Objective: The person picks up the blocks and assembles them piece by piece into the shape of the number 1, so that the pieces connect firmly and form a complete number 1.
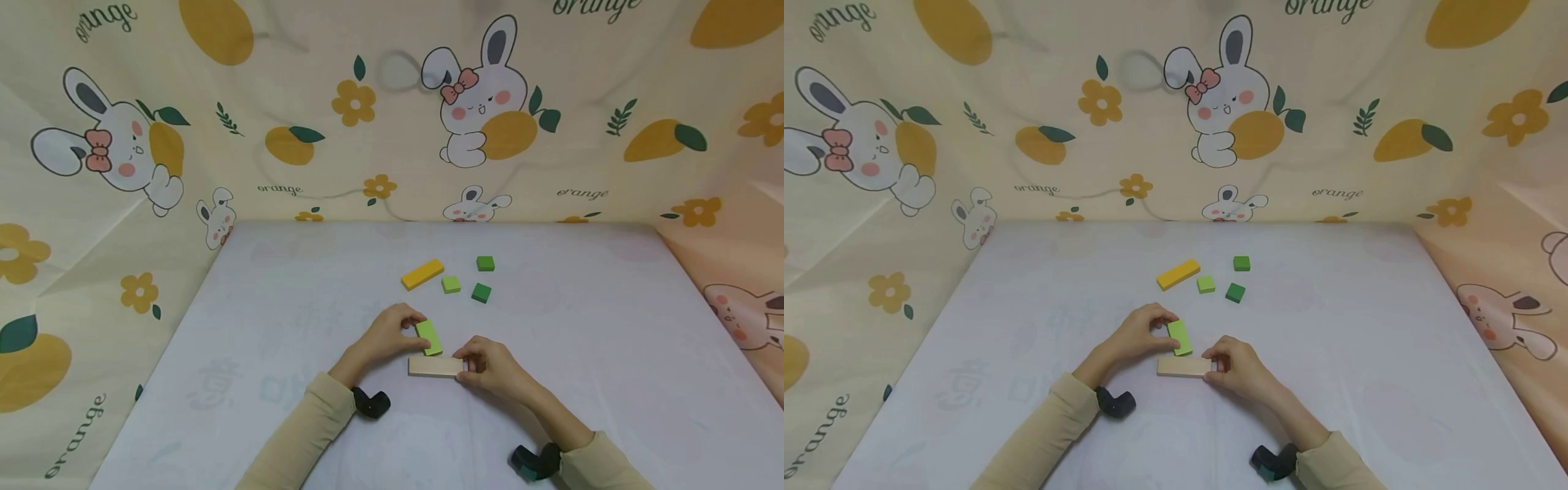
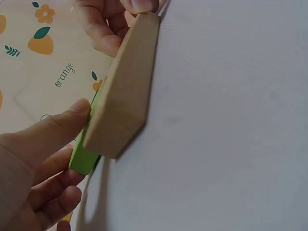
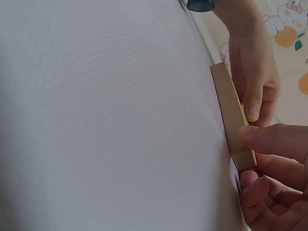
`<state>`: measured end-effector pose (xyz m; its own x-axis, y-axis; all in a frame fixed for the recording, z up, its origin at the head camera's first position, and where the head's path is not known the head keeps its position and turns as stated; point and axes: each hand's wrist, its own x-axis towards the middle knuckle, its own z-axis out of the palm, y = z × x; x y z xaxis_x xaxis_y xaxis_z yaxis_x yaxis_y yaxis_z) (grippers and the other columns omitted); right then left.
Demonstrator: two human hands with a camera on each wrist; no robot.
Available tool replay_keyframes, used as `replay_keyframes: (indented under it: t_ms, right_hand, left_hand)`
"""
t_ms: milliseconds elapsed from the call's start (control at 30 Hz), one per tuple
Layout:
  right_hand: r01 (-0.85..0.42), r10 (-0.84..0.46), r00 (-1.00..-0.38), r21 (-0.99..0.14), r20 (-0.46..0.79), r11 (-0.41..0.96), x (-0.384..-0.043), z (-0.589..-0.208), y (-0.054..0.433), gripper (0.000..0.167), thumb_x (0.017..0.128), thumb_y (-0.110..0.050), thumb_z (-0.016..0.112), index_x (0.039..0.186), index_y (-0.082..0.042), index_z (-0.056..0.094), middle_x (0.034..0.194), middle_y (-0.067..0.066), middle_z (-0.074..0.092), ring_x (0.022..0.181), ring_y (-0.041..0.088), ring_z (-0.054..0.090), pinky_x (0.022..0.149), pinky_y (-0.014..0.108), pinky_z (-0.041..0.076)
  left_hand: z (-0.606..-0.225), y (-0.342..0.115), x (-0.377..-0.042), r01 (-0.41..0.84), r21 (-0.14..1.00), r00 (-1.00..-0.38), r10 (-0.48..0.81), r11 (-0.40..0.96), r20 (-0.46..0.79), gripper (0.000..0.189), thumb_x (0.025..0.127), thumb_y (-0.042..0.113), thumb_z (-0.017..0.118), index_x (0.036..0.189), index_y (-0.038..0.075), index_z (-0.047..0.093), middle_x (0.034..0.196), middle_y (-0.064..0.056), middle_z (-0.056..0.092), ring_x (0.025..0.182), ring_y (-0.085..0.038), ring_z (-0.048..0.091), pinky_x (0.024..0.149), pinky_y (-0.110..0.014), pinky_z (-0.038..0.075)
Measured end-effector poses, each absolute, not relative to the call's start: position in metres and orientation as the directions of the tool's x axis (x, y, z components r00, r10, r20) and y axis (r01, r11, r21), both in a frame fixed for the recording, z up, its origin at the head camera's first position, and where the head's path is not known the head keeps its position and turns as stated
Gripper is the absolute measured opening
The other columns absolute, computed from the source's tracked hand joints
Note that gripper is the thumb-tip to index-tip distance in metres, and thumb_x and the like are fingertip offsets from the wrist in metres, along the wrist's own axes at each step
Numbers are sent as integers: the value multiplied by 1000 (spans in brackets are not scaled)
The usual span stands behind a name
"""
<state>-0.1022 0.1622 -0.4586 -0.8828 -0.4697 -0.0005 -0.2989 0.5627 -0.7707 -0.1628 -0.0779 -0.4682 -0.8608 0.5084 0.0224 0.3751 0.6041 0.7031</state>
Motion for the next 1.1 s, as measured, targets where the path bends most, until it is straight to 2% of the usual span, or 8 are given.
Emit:
replay_keyframes:
  t_ms: [133, 367, 567, 1100]
  right_hand:
    - [-292, -467, -884, -772, -7, 565, -102, -457, 162, 24, 76, -3, 77, 100, 1, 70, 83, 7, 58, 69, 1, 46, 57, 16, 40]
    - [-287, -467, -884, -776, -10, 561, -102, -458, 162, 24, 77, -2, 76, 100, 2, 70, 83, 7, 59, 69, 2, 46, 57, 16, 41]
    - [-288, -468, -884, -777, -10, 560, -103, -459, 162, 25, 76, -2, 76, 100, 2, 70, 82, 7, 58, 68, 2, 46, 57, 16, 40]
    - [-281, -464, -886, -781, -13, 558, -102, -458, 162, 26, 76, -1, 76, 101, 2, 70, 82, 8, 58, 68, 1, 46, 56, 16, 41]
  left_hand:
    - [-463, -76, -166, 382, 699, -843, 537, 604, -4, 47, 77, 31, 80, 117, 9, 68, 104, -5, 65, 89, -13, 52, 78, -20, 42]
    - [-460, -73, -171, 377, 713, -811, 583, 592, -56, 46, 81, 28, 78, 122, 11, 66, 116, -5, 65, 101, -14, 56, 92, -27, 46]
    - [-461, -72, -170, 379, 725, -789, 610, 575, -71, 45, 82, 26, 76, 123, 10, 66, 118, -7, 64, 101, -16, 56, 89, -24, 44]
    - [-461, -72, -168, 399, 714, -784, 618, 575, -59, 46, 83, 26, 75, 124, 8, 64, 115, -8, 64, 96, -15, 55, 83, -20, 44]
